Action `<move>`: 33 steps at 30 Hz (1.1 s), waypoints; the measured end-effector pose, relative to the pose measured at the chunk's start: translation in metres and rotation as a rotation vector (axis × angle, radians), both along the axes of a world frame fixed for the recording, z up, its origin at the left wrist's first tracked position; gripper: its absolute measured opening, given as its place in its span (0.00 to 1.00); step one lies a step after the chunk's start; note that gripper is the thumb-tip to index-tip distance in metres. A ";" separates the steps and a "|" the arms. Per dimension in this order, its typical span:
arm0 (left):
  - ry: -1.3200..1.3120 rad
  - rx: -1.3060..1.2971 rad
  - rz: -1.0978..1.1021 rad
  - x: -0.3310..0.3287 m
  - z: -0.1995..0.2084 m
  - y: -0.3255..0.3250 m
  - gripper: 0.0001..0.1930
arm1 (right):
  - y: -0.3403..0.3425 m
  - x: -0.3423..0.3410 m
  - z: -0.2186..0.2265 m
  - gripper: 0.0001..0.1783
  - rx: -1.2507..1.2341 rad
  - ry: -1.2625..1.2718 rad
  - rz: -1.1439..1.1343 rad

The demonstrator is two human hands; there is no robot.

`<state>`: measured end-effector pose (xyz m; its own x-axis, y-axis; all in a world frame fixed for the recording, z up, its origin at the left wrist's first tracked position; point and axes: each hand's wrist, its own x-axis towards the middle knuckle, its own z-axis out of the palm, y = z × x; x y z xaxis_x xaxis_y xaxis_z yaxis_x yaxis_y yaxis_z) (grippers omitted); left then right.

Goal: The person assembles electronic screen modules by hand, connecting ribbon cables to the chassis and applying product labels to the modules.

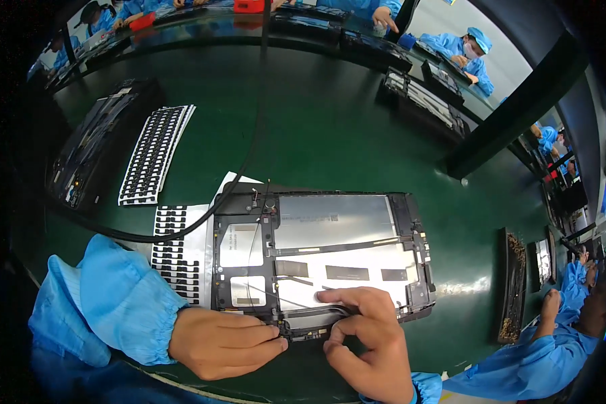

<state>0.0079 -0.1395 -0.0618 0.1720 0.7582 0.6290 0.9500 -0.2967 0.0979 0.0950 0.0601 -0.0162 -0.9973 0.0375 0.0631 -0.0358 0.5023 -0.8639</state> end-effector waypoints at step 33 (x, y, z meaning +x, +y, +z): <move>0.058 -0.087 0.057 0.004 0.010 0.016 0.12 | 0.007 0.007 0.000 0.10 0.066 0.078 0.011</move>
